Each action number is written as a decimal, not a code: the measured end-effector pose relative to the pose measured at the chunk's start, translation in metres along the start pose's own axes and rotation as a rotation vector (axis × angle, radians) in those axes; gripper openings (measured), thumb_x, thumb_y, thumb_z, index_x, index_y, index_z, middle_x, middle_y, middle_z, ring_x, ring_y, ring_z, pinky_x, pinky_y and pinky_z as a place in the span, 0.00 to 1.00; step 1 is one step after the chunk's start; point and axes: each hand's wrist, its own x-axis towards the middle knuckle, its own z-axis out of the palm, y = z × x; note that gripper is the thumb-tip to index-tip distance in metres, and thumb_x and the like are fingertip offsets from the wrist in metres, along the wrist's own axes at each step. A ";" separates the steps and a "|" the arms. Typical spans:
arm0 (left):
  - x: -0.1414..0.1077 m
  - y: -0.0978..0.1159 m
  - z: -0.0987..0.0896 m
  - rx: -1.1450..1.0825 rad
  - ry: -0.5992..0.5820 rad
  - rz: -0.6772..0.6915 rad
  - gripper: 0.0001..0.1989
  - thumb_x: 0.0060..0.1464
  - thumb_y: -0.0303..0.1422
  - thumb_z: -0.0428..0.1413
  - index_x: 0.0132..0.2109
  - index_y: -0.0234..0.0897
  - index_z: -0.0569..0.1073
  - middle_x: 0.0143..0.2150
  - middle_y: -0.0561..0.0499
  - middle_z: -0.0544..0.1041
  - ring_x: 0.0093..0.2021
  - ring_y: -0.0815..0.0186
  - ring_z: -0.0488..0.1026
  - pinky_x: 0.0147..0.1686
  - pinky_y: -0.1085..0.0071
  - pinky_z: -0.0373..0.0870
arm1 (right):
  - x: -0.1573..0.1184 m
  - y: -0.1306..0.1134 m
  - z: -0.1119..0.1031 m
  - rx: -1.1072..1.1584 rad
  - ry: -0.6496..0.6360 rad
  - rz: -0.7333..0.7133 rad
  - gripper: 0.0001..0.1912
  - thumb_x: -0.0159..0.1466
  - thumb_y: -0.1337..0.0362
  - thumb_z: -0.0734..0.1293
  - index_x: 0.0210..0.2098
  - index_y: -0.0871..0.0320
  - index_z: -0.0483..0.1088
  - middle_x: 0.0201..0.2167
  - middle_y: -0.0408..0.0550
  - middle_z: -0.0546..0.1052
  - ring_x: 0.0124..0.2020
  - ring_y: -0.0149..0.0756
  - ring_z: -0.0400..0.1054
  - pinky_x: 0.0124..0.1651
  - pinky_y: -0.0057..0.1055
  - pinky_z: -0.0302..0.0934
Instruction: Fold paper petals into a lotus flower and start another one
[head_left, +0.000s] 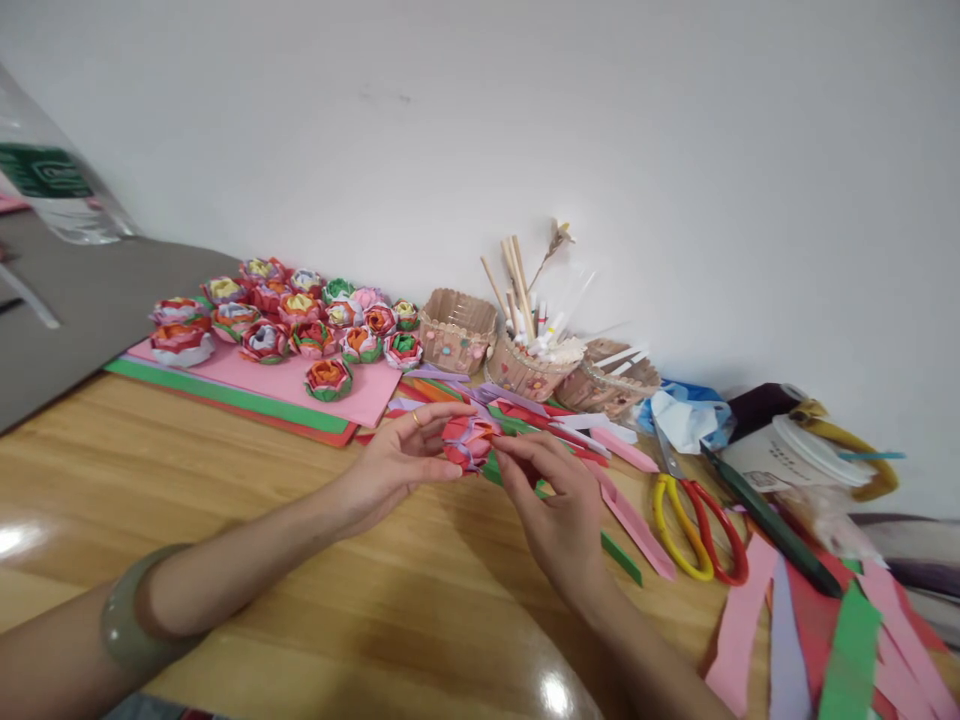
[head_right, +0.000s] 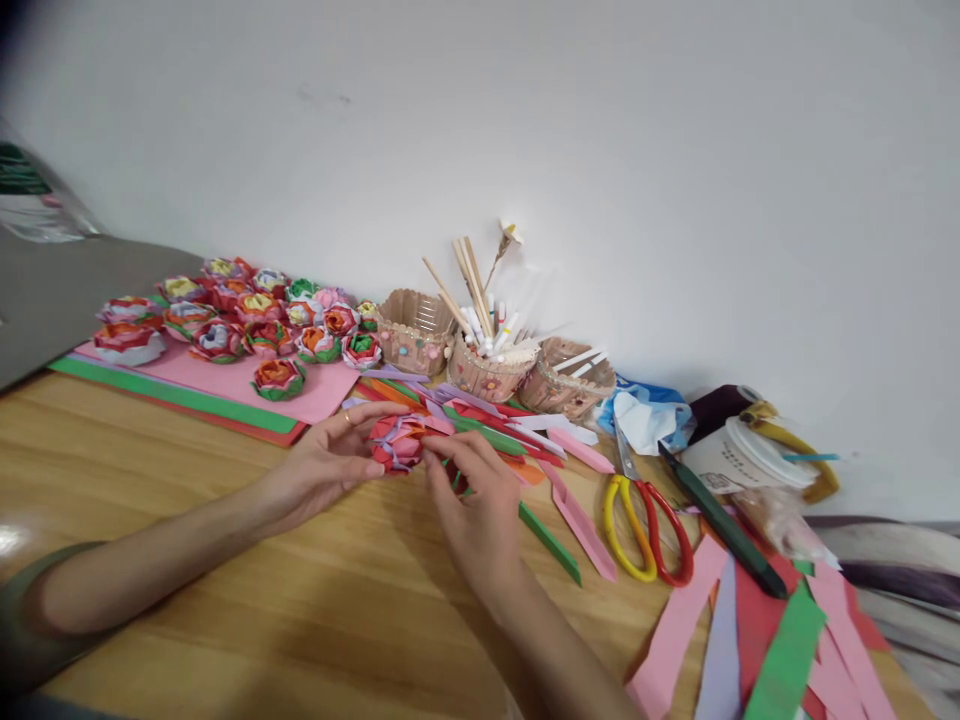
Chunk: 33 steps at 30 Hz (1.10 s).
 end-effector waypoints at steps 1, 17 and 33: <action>0.000 0.000 0.000 0.010 0.001 0.001 0.24 0.38 0.21 0.64 0.45 0.41 0.74 0.52 0.49 0.72 0.48 0.62 0.69 0.42 0.72 0.66 | 0.000 0.000 0.000 -0.012 0.002 -0.006 0.09 0.59 0.70 0.63 0.35 0.57 0.74 0.29 0.47 0.75 0.26 0.30 0.67 0.26 0.26 0.60; 0.002 -0.003 -0.001 0.071 0.001 0.036 0.24 0.36 0.21 0.64 0.44 0.41 0.74 0.44 0.51 0.75 0.45 0.64 0.70 0.42 0.70 0.66 | 0.003 0.008 0.002 0.288 -0.214 0.261 0.05 0.57 0.64 0.66 0.28 0.58 0.73 0.25 0.43 0.72 0.25 0.29 0.64 0.25 0.24 0.56; 0.003 -0.006 -0.005 0.201 -0.099 0.017 0.24 0.38 0.23 0.63 0.46 0.42 0.73 0.50 0.49 0.74 0.47 0.62 0.71 0.46 0.65 0.65 | -0.004 0.006 0.003 -0.275 -0.005 -0.251 0.06 0.57 0.74 0.62 0.27 0.60 0.69 0.24 0.46 0.73 0.21 0.27 0.64 0.23 0.23 0.58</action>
